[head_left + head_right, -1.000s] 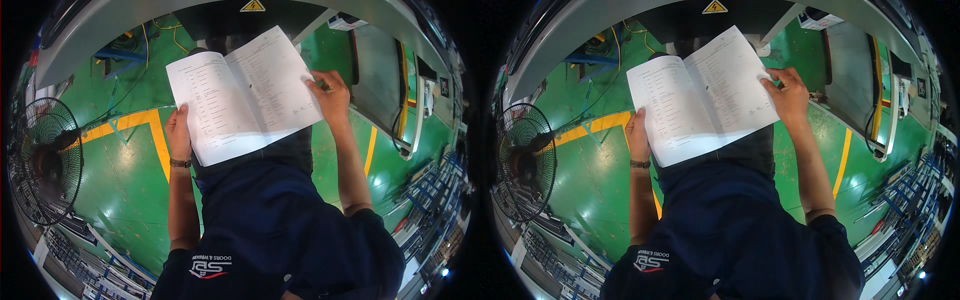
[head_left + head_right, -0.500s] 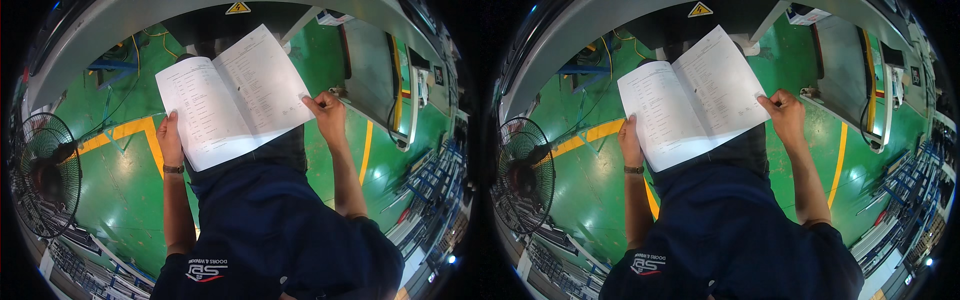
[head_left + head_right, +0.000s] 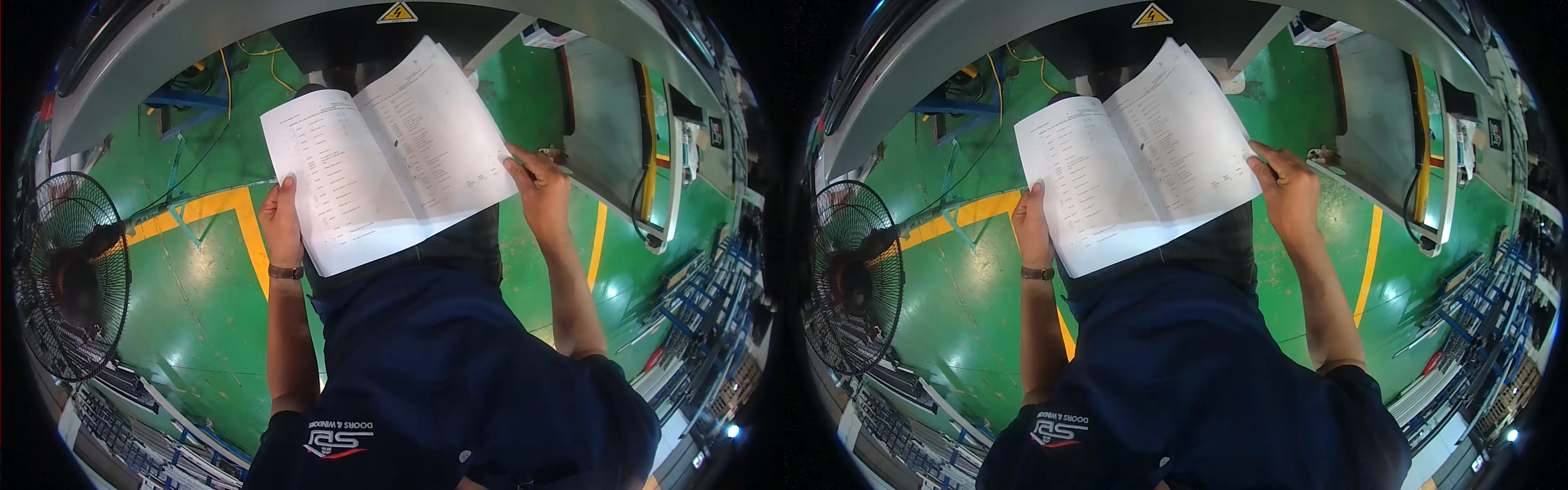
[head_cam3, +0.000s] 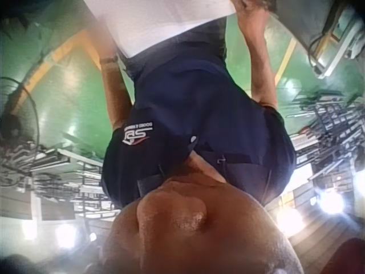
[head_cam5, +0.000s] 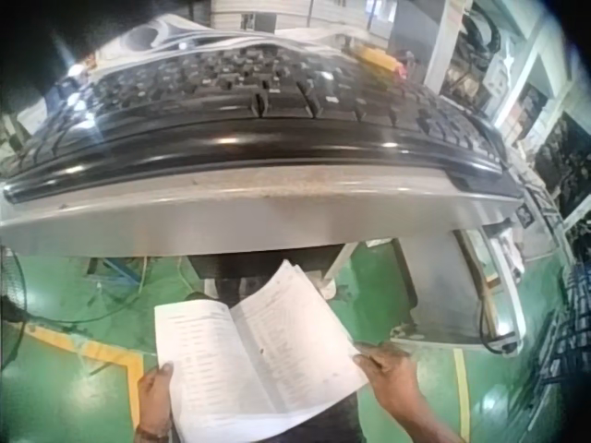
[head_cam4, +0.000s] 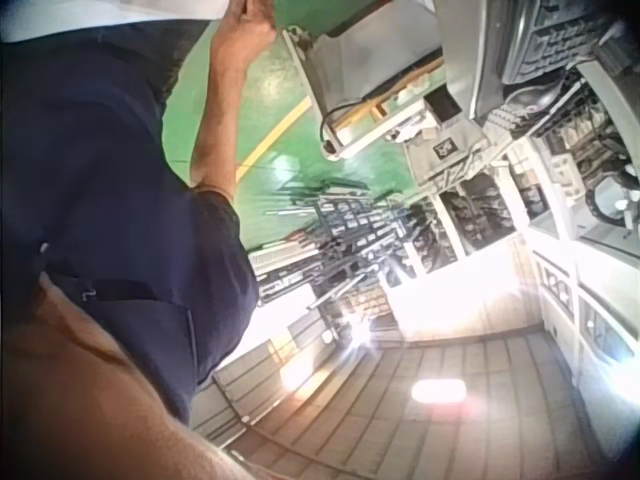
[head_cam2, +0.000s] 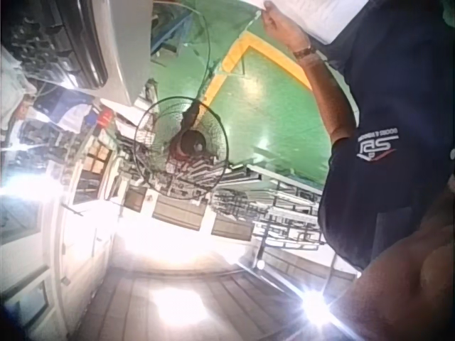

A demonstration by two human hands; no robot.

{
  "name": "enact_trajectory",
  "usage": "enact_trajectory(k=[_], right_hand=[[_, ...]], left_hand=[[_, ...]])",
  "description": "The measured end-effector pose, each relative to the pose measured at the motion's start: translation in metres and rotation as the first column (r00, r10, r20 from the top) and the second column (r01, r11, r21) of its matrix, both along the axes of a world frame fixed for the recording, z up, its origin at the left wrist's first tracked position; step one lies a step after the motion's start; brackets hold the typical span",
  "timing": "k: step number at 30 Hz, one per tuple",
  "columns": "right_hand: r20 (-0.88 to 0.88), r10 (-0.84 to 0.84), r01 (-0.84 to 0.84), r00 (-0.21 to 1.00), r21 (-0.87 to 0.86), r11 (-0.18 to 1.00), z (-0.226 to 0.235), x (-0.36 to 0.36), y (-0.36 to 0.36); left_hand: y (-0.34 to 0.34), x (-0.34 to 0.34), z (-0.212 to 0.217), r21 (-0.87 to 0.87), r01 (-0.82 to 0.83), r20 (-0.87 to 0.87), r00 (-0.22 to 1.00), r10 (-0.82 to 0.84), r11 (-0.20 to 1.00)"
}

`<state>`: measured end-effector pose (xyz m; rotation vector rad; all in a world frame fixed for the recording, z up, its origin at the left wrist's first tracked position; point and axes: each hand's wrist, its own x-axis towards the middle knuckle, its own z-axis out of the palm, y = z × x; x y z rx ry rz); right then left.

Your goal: Reviewing technical manual instructions then inspecting and cleaning machine components using a brush.

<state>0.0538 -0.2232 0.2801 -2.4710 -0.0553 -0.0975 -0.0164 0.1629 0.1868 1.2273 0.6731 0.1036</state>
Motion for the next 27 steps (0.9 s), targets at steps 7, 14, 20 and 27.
enact_trajectory(k=[7,14,20,27], right_hand=[[-0.233,-0.059,0.001,0.971,-0.241,0.971,0.017,0.007,0.004],[-0.181,0.227,-0.253,0.957,-0.138,0.958,0.048,0.002,0.039],[-0.042,0.651,-0.628,0.758,0.221,0.746,0.018,-0.023,0.142],[-0.179,0.786,-0.772,0.591,0.159,0.616,-0.002,-0.045,0.173]], left_hand=[[0.000,0.003,0.000,-0.012,0.005,0.008,1.000,-0.005,1.000],[-0.001,0.002,-0.002,0.009,0.025,0.013,1.000,-0.025,1.000],[0.005,-0.003,-0.008,0.013,0.031,0.026,0.999,-0.031,0.999],[-0.001,0.000,0.009,-0.012,0.001,-0.004,1.000,-0.001,1.000]])
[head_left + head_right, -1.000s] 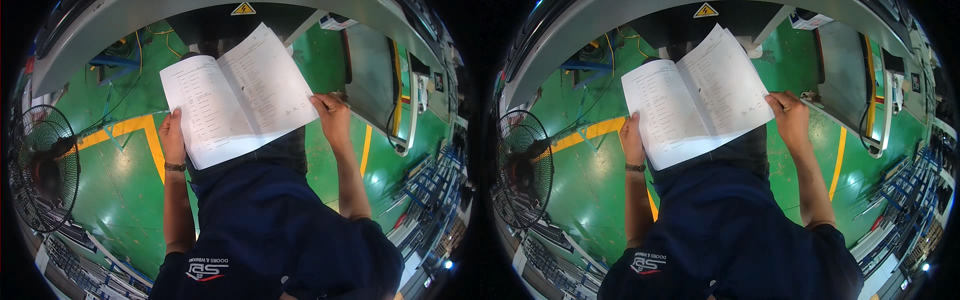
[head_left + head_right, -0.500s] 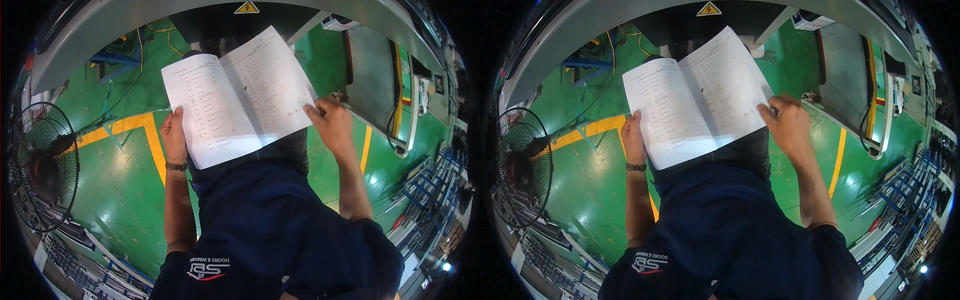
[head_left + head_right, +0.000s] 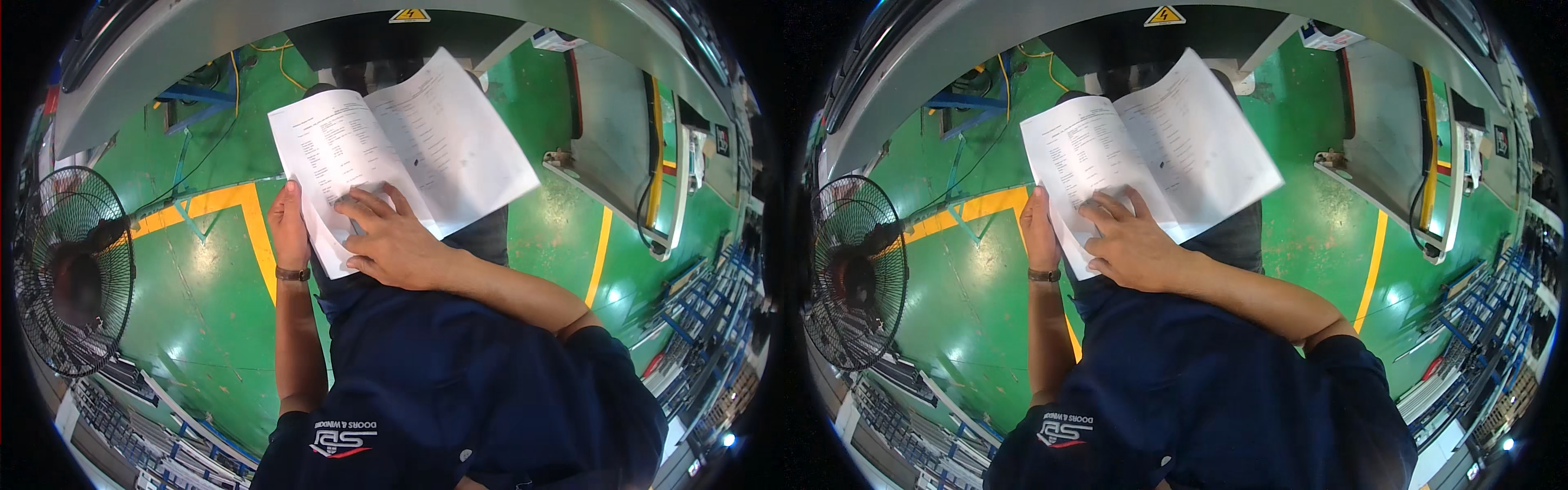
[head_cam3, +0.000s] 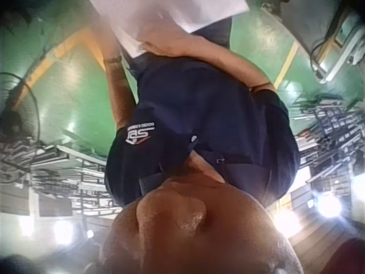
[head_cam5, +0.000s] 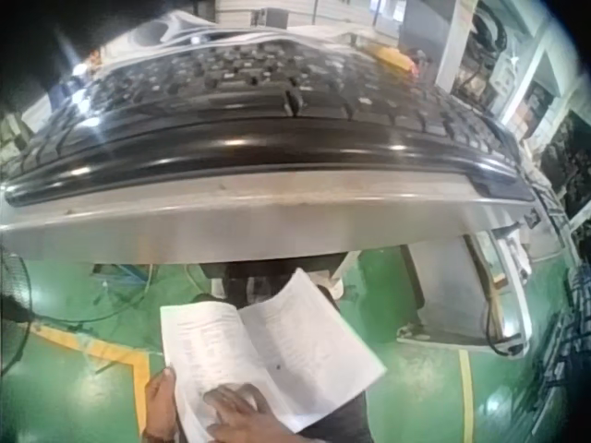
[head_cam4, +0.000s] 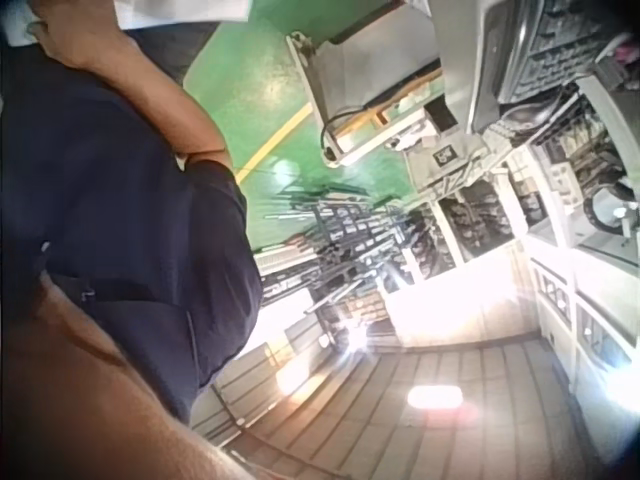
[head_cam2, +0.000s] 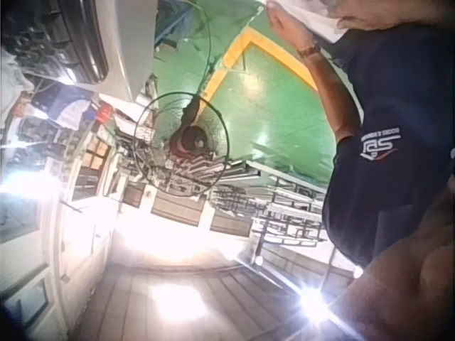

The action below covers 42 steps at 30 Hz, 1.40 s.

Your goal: Reviewing technical manual instructions then inspecting and cleaning machine components using a brush.

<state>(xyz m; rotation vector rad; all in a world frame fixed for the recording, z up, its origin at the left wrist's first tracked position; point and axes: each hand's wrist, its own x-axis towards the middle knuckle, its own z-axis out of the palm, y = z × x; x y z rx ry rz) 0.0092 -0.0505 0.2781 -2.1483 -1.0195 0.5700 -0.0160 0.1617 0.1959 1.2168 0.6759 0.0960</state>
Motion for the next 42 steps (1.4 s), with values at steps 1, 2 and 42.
enact_trajectory(k=[1,2,42], right_hand=[[0.019,0.013,-0.013,1.000,-0.006,1.000,0.000,-0.001,0.002],[0.039,0.025,-0.025,0.999,-0.013,1.000,-0.001,-0.002,0.004],[0.026,-0.832,0.825,0.555,-0.151,0.545,-0.026,0.072,-0.187]], left_hand=[[0.000,0.001,0.002,-0.041,-0.002,0.003,1.000,0.002,0.999],[0.000,0.001,0.004,-0.083,-0.003,0.007,1.000,0.003,0.997],[0.018,-0.006,-0.016,-0.094,0.044,0.003,0.999,-0.044,0.995]])
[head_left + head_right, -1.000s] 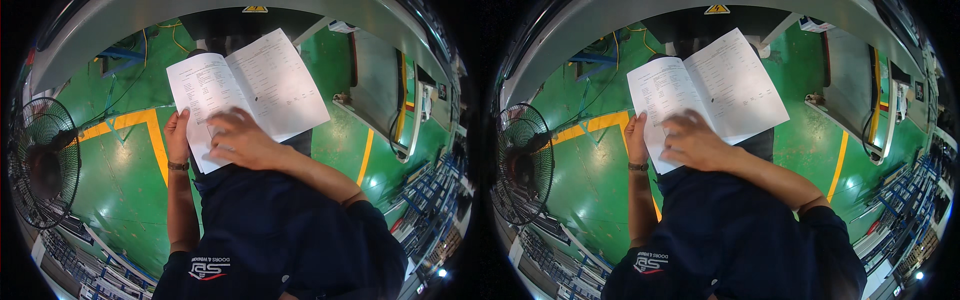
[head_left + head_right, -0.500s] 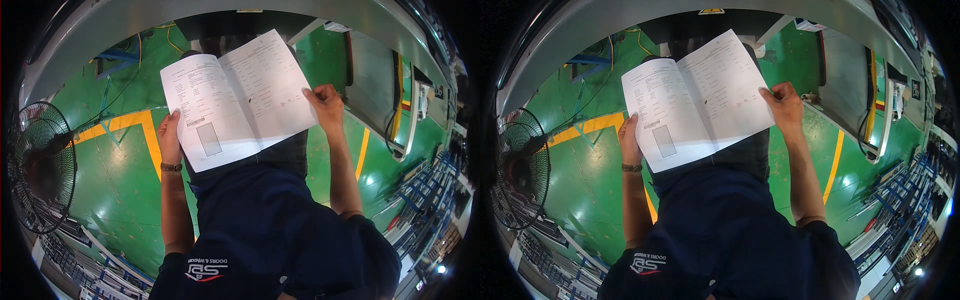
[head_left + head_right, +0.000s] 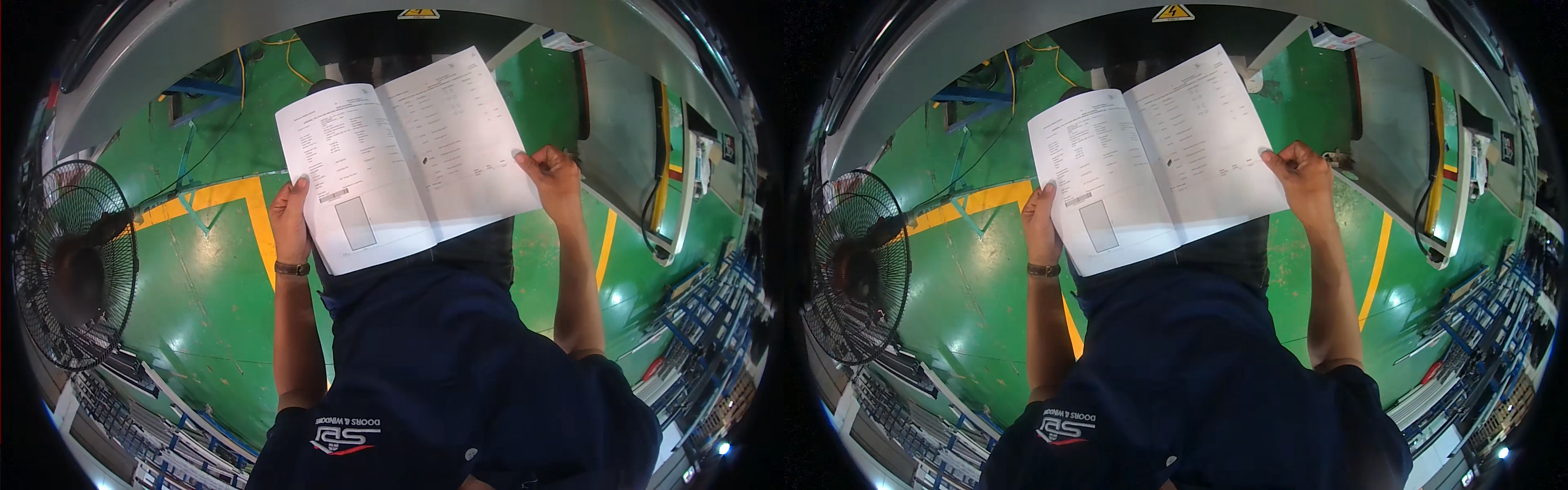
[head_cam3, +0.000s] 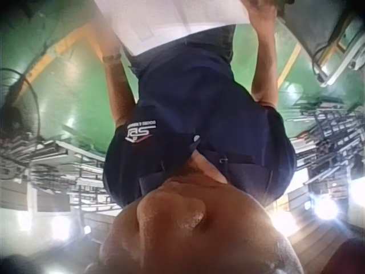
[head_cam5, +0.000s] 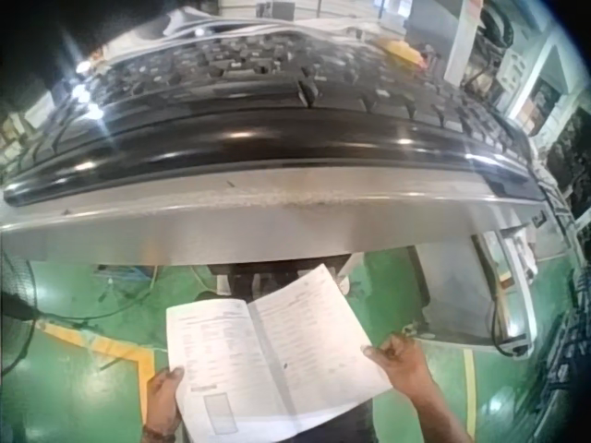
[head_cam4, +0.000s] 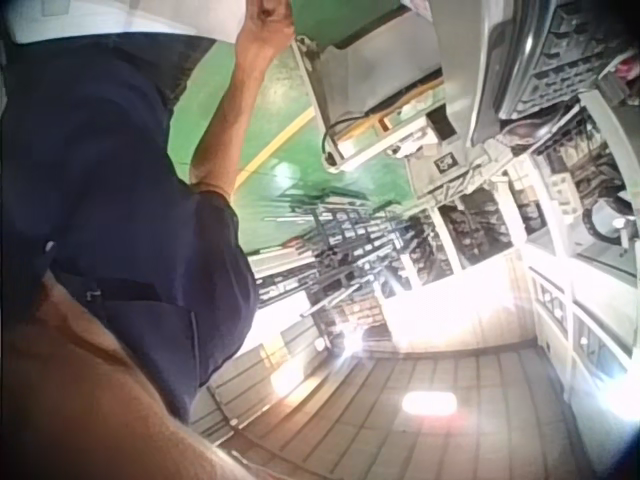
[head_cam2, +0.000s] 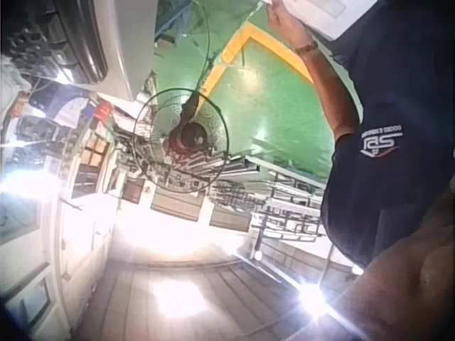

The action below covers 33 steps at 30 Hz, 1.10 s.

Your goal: Reviewing technical manual instructions then inspecting and cleaning machine components using a brush.

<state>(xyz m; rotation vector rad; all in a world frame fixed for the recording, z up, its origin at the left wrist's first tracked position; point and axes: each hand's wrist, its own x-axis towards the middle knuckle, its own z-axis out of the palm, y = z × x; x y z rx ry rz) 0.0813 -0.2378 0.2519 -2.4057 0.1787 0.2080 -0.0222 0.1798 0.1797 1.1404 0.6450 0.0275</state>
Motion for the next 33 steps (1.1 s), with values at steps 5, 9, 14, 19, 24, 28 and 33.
enact_trajectory(k=[5,9,14,19,24,28,33], right_hand=[[0.004,-0.001,0.001,1.000,0.056,0.998,0.003,-0.008,-0.001],[-0.007,-0.022,0.022,1.000,0.073,0.997,0.006,-0.009,0.003],[-0.008,-0.035,0.036,0.999,0.125,0.991,-0.001,-0.008,0.001],[0.149,0.010,-0.004,0.989,-0.035,0.999,0.011,-0.003,0.021],[0.409,0.151,-0.151,0.900,-0.032,0.988,0.024,-0.008,0.076],[0.244,0.496,-0.510,0.833,-0.011,0.860,0.029,-0.033,0.138],[0.151,0.679,-0.694,0.718,0.086,0.715,0.011,-0.062,0.187]], left_hand=[[-0.002,0.000,0.002,-0.007,0.004,0.021,1.000,-0.004,1.000],[-0.002,-0.001,0.007,0.008,0.011,0.020,1.000,-0.012,1.000],[-0.004,0.000,0.010,0.040,0.025,-0.002,1.000,-0.025,0.999],[-0.005,0.001,0.010,0.063,0.010,0.010,1.000,-0.011,0.998],[-0.009,0.004,0.013,0.095,0.023,-0.020,1.000,-0.021,0.995],[-0.014,0.003,0.014,0.111,0.001,-0.025,1.000,0.001,0.994],[-0.016,0.001,0.010,0.135,-0.039,-0.046,0.998,0.045,0.990]])
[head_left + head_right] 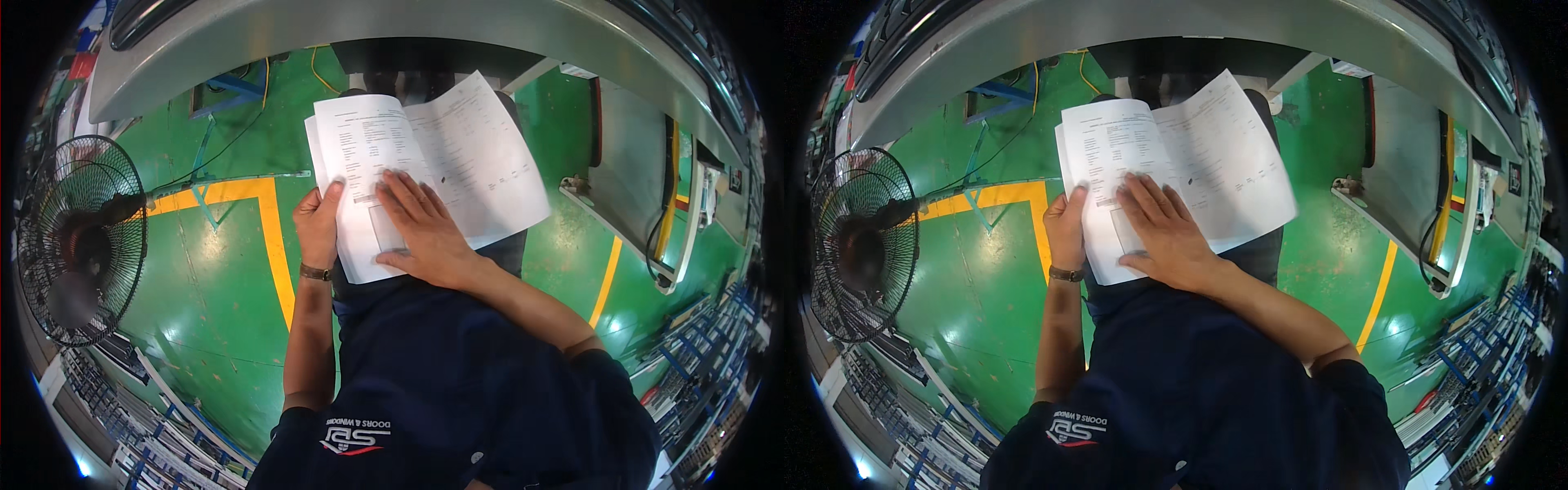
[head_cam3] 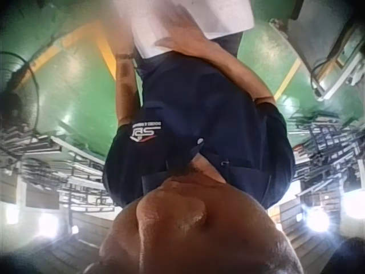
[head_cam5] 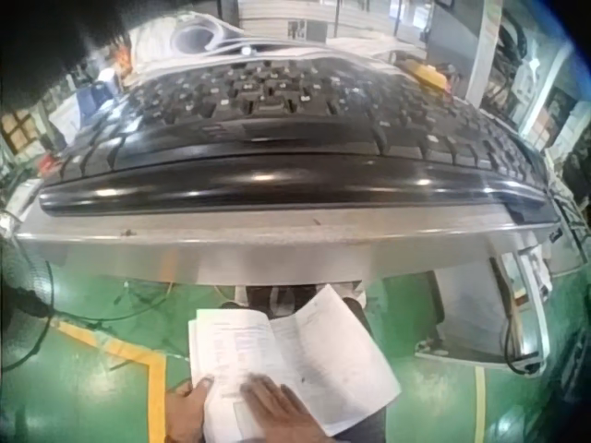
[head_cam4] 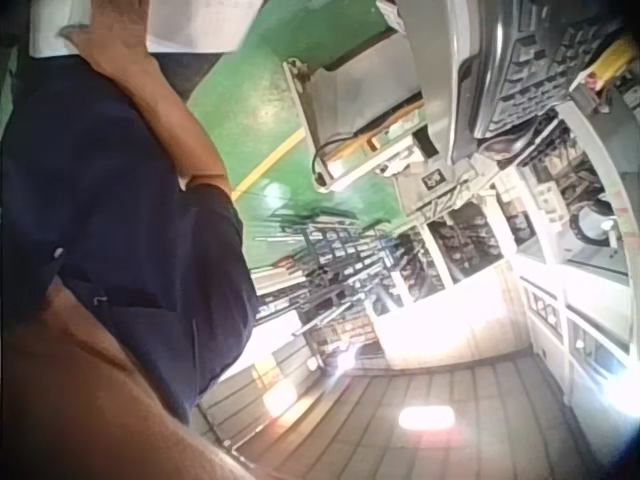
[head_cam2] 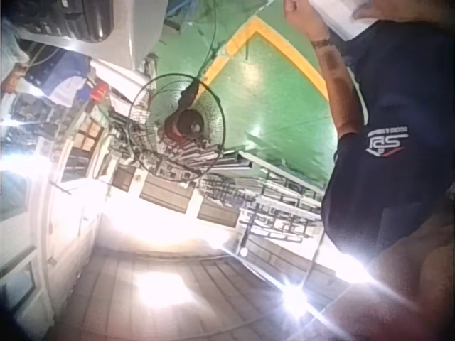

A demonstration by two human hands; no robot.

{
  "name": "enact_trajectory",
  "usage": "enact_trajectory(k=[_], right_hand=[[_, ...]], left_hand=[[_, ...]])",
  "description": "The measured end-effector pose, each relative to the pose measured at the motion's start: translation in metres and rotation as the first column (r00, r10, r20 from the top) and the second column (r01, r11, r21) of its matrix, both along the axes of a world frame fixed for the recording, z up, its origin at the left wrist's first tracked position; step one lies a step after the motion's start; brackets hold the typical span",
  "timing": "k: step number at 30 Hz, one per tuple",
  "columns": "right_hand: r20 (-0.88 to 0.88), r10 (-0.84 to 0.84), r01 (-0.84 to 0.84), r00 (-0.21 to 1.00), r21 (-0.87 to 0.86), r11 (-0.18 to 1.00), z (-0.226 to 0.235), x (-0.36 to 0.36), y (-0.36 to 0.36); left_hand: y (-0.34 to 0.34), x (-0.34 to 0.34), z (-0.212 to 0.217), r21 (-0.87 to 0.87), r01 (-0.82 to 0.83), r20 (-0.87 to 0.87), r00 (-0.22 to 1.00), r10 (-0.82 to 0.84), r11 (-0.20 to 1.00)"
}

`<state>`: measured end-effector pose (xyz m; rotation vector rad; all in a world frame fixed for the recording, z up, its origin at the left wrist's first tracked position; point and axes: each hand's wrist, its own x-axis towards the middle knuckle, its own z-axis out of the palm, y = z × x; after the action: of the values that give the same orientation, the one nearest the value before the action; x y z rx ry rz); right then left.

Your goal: Reviewing technical manual instructions then inspecting and cleaning machine components using a brush.

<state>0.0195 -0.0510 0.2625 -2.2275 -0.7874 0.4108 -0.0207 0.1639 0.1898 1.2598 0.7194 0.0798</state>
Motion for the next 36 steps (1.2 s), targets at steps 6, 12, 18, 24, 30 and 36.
enact_trajectory(k=[6,12,18,24,30,36], right_hand=[[0.034,-0.017,0.016,0.999,0.020,1.000,-0.035,0.011,-0.007],[-0.120,-0.120,0.142,0.986,0.196,0.970,-0.058,0.019,-0.020],[-0.275,-0.588,0.645,0.760,0.427,0.634,-0.063,0.063,-0.057],[-0.833,-0.418,0.918,0.362,0.243,0.313,-0.034,0.107,-0.121],[-0.798,-0.424,0.802,0.428,0.119,0.585,-0.049,0.115,-0.167],[-0.836,-0.371,0.795,0.404,0.120,0.594,-0.054,0.117,-0.179]], left_hand=[[0.000,0.004,-0.001,0.147,-0.049,0.007,0.999,0.049,0.988],[0.007,0.002,-0.013,0.108,0.006,0.007,1.000,-0.007,0.994],[0.002,0.005,-0.007,0.042,-0.038,0.013,0.999,0.037,0.998],[0.003,0.006,-0.002,0.021,-0.037,-0.003,0.999,0.037,0.999],[0.007,0.005,-0.010,0.043,-0.066,0.013,0.998,0.066,0.997],[0.010,0.006,-0.010,0.001,-0.039,0.002,0.999,0.039,0.999]])
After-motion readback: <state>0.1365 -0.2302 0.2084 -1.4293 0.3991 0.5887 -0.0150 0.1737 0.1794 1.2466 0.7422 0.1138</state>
